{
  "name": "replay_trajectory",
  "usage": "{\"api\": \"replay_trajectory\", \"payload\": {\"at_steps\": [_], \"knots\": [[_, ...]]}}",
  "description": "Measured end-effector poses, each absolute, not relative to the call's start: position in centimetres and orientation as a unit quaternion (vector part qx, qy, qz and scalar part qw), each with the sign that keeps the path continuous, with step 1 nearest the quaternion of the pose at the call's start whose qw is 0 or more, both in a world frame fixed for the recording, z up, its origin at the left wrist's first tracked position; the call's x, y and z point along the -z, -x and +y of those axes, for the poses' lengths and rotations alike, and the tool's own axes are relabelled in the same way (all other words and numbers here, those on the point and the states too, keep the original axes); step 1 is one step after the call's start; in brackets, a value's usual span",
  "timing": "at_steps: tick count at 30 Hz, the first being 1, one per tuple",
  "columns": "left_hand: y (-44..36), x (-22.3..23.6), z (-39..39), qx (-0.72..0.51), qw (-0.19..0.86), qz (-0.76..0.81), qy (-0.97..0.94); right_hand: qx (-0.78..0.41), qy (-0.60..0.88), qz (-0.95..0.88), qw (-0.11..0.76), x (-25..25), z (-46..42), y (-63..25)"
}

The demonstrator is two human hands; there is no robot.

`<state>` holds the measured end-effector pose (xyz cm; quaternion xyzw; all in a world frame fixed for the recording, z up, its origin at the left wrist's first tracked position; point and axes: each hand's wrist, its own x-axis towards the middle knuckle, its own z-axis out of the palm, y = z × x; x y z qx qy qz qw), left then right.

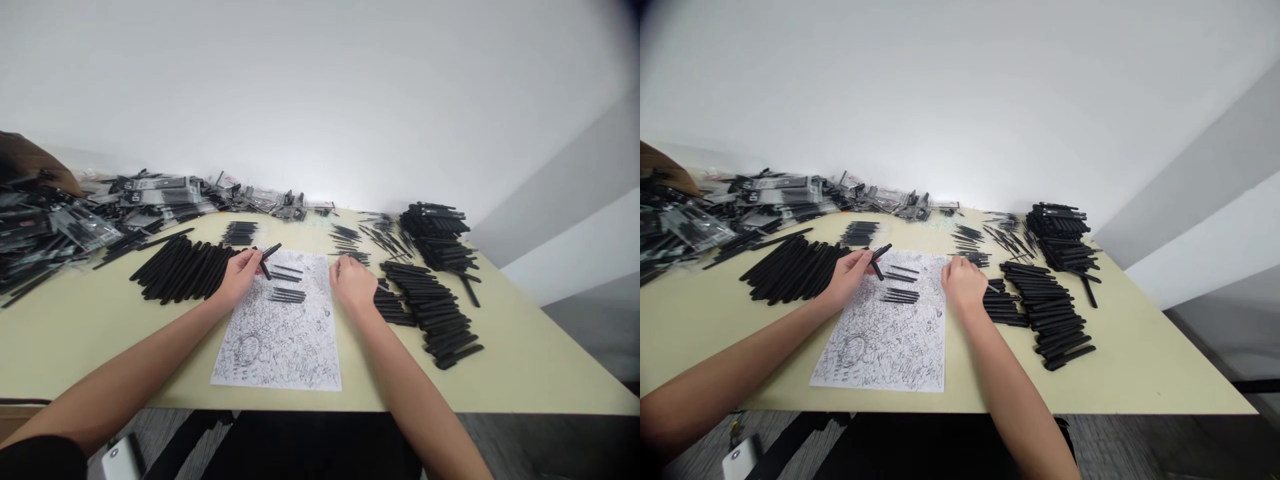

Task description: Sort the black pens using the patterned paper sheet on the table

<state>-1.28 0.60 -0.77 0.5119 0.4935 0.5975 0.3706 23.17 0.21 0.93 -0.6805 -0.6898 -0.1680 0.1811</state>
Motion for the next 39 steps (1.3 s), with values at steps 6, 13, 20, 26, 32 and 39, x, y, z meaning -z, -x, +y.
{"api": "replay_trajectory", "payload": {"at_steps": [6,13,20,26,32,39], "knots": [[1.2,0.8,0.3,-0.584,0.365,0.493,-0.532,0.179,0.724,-0.645,0.166,-0.9,1.7,-25.5],[1.2,0.5,0.0,-0.57,0.342,0.489,-0.565,0.186,0.741,-0.63,0.141,-0.3,2.8,-26.5],[1.5,0.8,0.0,-0.574,0.327,0.493,-0.566,0.136,0.764,-0.622,0.103,-1.2,2.9,-26.3],[1.8,0.5,-0.1,-0.606,0.326,0.493,-0.533,0.099,0.773,-0.619,0.101,-1.3,2.8,-26.2],[2.3,0.3,-0.1,-0.609,0.317,0.502,-0.526,0.185,0.697,-0.666,0.19,-0.4,2.9,-25.9],[2.5,0.4,-0.2,-0.578,0.301,0.499,-0.572,0.177,0.547,-0.78,0.249,0.2,2.7,-24.9]]}}
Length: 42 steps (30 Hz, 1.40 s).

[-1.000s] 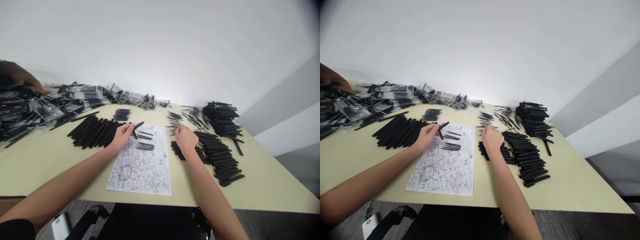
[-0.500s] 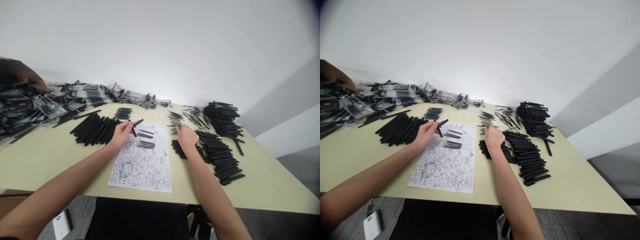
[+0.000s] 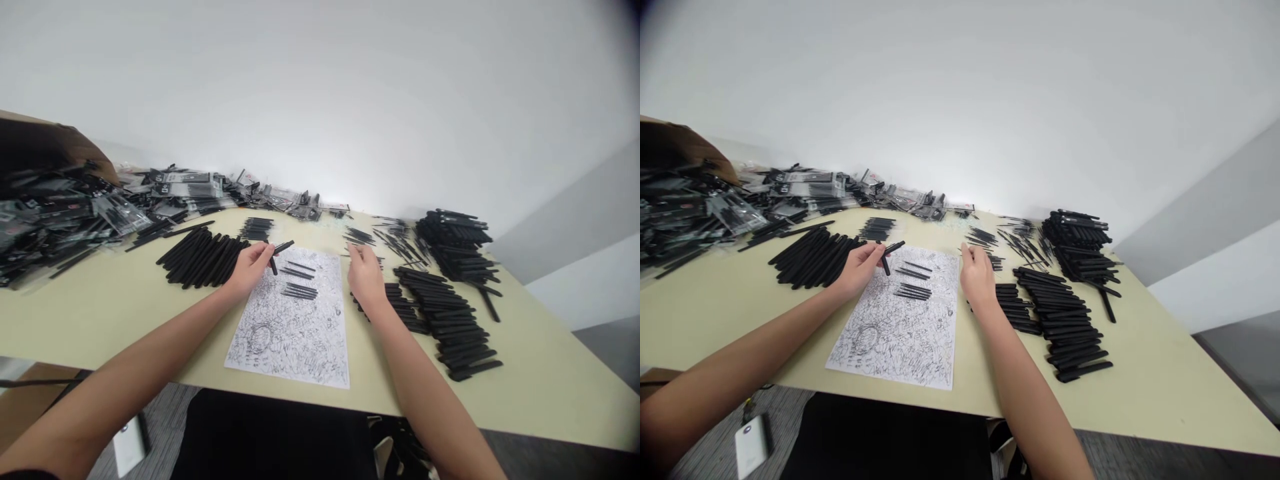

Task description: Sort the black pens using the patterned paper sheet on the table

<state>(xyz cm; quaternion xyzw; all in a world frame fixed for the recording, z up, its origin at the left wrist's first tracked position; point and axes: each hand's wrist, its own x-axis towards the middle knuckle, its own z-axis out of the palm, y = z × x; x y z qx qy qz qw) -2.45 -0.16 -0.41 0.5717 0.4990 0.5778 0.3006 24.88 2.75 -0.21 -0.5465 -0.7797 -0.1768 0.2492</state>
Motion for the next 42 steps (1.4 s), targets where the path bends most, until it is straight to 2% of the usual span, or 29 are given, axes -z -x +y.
{"api": "replay_trajectory", "payload": {"at_steps": [4,10,23,32,42], "knots": [[2.3,0.0,-0.5,-0.551,0.27,0.493,-0.616,0.154,0.464,-0.824,0.287,-0.1,1.3,-23.4],[1.9,-0.1,-0.9,-0.507,0.231,0.474,-0.682,0.182,0.434,-0.829,0.302,-0.7,-0.5,-22.0],[1.4,-0.4,-1.3,-0.474,0.225,0.455,-0.72,0.181,0.4,-0.847,0.299,-0.6,-0.8,-21.7],[1.7,-0.8,-1.8,-0.404,0.13,0.418,-0.803,0.191,0.394,-0.849,0.295,-0.1,-0.9,-22.3],[1.5,-0.5,-1.7,-0.405,0.124,0.408,-0.809,0.174,0.388,-0.867,0.261,-0.1,-1.2,-22.4]]}}
